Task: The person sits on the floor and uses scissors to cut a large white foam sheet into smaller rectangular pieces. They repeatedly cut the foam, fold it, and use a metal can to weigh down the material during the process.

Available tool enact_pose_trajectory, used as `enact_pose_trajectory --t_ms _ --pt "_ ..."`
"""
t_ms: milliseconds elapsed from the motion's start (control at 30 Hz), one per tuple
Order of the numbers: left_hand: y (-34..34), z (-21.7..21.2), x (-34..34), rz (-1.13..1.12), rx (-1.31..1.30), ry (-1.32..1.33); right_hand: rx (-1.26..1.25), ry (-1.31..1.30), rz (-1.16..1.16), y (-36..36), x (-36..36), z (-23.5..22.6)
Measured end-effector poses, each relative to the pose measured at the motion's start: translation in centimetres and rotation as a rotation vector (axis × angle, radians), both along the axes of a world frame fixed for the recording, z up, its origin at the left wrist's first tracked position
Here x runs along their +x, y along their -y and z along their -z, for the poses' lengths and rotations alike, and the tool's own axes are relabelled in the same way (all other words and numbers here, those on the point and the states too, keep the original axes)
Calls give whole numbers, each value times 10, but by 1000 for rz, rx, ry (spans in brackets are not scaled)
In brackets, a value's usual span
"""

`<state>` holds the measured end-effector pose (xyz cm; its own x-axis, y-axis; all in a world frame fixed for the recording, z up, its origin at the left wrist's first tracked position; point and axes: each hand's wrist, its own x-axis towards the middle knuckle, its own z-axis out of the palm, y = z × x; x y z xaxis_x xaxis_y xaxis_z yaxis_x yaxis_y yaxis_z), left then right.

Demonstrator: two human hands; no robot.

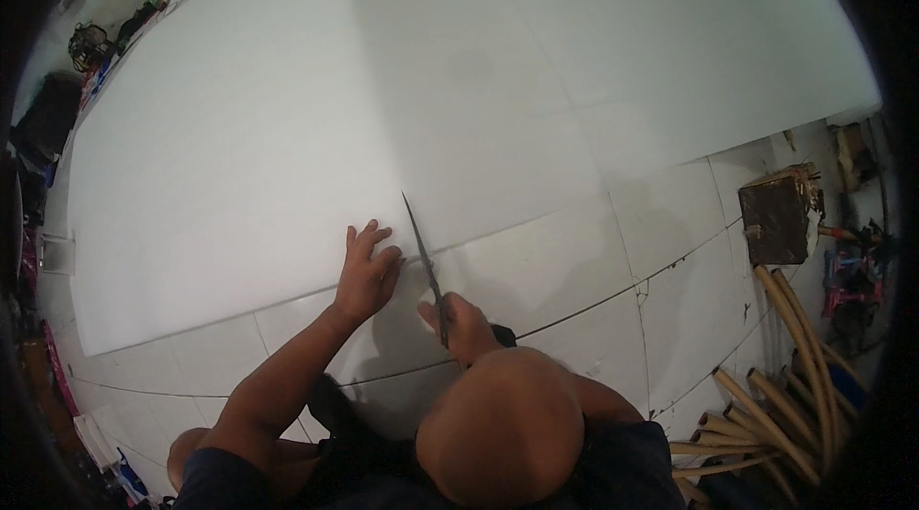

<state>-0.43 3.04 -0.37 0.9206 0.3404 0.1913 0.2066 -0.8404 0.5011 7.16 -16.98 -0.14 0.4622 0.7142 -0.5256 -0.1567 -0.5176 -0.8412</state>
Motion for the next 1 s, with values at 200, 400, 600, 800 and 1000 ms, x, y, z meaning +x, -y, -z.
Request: enact_pose_trajectory --t_ms 200,400,600,800,1000 --pt "-1 10 0 22 54 2 -141 80 -51 -39 28 -4" --pt "1 12 1 40 92 40 -114 103 -46 -47 43 -13" --pt "0 13 -2 53 162 12 7 40 53 -101 68 -18" --pt "1 7 3 64 143 30 -10 -44 30 -116 89 -26" --pt "2 9 0 70 152 14 27 53 51 -158 107 -22"
